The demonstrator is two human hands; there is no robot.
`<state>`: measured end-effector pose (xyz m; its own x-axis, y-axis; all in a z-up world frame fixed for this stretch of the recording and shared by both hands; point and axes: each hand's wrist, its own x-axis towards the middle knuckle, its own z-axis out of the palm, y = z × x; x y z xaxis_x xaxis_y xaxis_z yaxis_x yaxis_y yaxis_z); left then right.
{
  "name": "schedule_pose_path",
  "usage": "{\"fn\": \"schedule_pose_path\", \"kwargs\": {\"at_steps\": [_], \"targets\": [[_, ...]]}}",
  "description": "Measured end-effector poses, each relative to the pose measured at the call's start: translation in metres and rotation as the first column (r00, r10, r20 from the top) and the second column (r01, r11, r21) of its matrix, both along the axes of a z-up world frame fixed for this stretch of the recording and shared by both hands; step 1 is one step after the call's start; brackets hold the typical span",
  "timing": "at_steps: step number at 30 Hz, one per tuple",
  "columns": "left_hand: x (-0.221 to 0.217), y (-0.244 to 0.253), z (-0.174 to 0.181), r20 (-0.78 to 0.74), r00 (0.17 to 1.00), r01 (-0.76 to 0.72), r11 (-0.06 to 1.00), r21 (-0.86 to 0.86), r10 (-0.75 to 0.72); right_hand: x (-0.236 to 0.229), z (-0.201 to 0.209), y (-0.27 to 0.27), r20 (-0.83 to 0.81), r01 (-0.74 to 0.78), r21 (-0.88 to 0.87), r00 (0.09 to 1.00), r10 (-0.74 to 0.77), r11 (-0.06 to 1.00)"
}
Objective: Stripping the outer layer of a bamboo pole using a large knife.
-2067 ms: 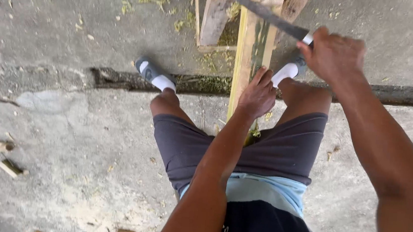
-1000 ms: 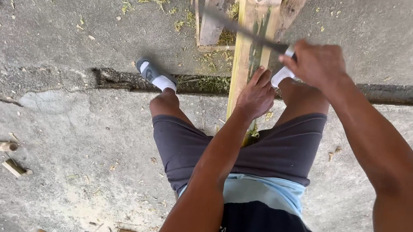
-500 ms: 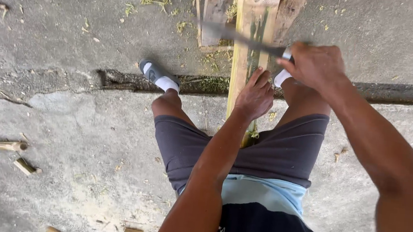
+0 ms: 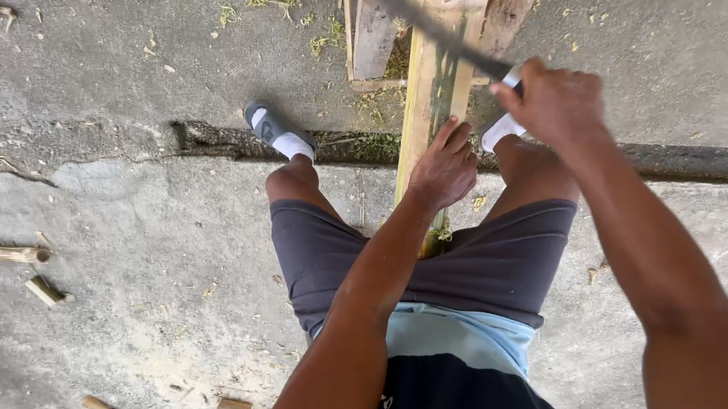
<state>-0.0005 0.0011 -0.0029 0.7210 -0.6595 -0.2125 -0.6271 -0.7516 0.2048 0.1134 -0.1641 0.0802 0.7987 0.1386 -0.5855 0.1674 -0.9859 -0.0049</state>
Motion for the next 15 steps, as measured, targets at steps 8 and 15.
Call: {"fn": "schedule_pose_path", "kwargs": {"at_steps": [8,15], "targets": [[-0.003,0.003,0.01,0.01,1.0,-0.025,1.0,-0.005,0.025,-0.063,-0.058,0.004,0.292,-0.031,0.19,0.956,-0.027,0.981],[-0.005,0.003,0.016,-0.025,1.0,-0.017,1.0,-0.006,0.016,-0.076,-0.064,-0.009,0.48,-0.042,0.294,0.87,-0.109,0.955]]}}
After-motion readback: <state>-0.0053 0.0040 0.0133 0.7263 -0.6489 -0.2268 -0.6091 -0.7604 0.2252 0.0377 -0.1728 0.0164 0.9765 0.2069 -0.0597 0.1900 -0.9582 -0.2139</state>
